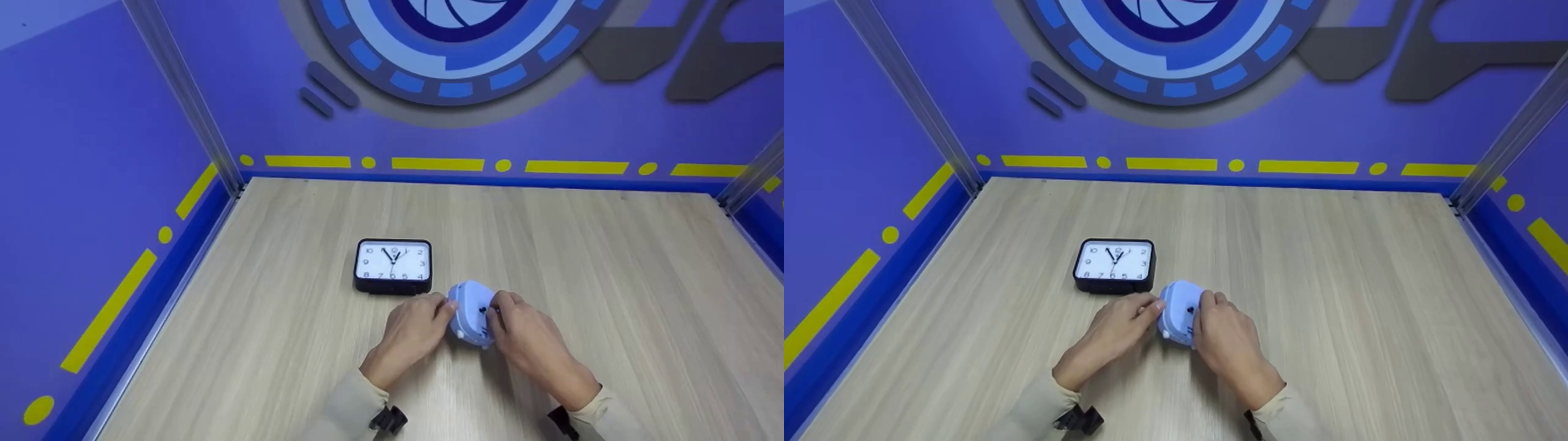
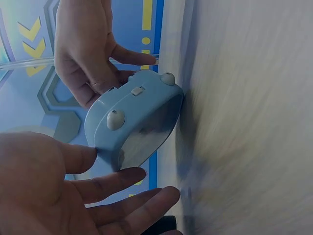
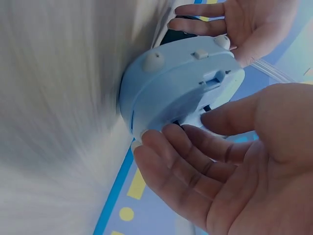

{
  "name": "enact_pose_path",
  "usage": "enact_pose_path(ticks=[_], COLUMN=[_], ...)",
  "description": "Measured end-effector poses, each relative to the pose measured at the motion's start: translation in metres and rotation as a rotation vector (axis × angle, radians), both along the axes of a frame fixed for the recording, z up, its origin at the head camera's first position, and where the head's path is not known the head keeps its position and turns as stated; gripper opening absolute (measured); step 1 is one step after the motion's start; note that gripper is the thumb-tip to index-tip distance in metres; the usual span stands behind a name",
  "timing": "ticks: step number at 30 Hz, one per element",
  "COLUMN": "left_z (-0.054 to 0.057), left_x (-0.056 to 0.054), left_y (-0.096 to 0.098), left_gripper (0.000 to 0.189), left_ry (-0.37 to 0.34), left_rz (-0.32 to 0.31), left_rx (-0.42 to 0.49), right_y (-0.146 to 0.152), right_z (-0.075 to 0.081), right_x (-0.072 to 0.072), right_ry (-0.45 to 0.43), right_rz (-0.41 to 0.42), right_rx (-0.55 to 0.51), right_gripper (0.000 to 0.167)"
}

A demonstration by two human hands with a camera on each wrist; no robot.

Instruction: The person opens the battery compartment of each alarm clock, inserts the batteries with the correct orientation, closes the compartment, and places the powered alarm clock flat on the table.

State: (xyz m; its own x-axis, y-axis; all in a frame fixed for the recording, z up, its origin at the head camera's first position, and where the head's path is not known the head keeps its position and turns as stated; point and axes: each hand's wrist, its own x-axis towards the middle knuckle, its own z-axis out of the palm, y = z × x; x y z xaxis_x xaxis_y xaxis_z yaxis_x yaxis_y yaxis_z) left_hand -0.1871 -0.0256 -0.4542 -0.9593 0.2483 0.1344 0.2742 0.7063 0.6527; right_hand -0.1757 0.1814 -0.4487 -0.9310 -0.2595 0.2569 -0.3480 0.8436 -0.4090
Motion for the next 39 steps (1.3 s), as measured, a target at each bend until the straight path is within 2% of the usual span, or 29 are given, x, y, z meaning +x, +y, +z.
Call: enact_pose_path(ticks=[7, 15, 26, 39], left_z=[0.0005, 0.0024, 0.003, -0.0012], left_x=[-0.0014, -0.0008, 0.0017, 0.0035], left_y=[0.0019, 0.0049, 0.0072, 0.0061], left_gripper=[0.029, 0.029, 0.035, 0.034], left_ry=[0.005, 0.015, 0.005, -0.014], left_rz=[-0.002, -0.024, -0.051, -0.03], left_rx=[0.004, 0.026, 0.052, 0.022], right_y=[0.0001, -0.0003, -0.0004, 0.0043], right_z=[0.0068, 0.007, 0.0025, 0.0082], right_x=[-0.0015, -0.0032, -0.0038, -0.0044], right_ry=[-0.147, -0.205, -0.287, -0.378], right_rz=[-0.041, -0.066, -0.005, 0.013], right_rx=[-0.053, -0.087, -0.148, -0.162], right_gripper=[0.036, 0.05, 0.041, 0.04])
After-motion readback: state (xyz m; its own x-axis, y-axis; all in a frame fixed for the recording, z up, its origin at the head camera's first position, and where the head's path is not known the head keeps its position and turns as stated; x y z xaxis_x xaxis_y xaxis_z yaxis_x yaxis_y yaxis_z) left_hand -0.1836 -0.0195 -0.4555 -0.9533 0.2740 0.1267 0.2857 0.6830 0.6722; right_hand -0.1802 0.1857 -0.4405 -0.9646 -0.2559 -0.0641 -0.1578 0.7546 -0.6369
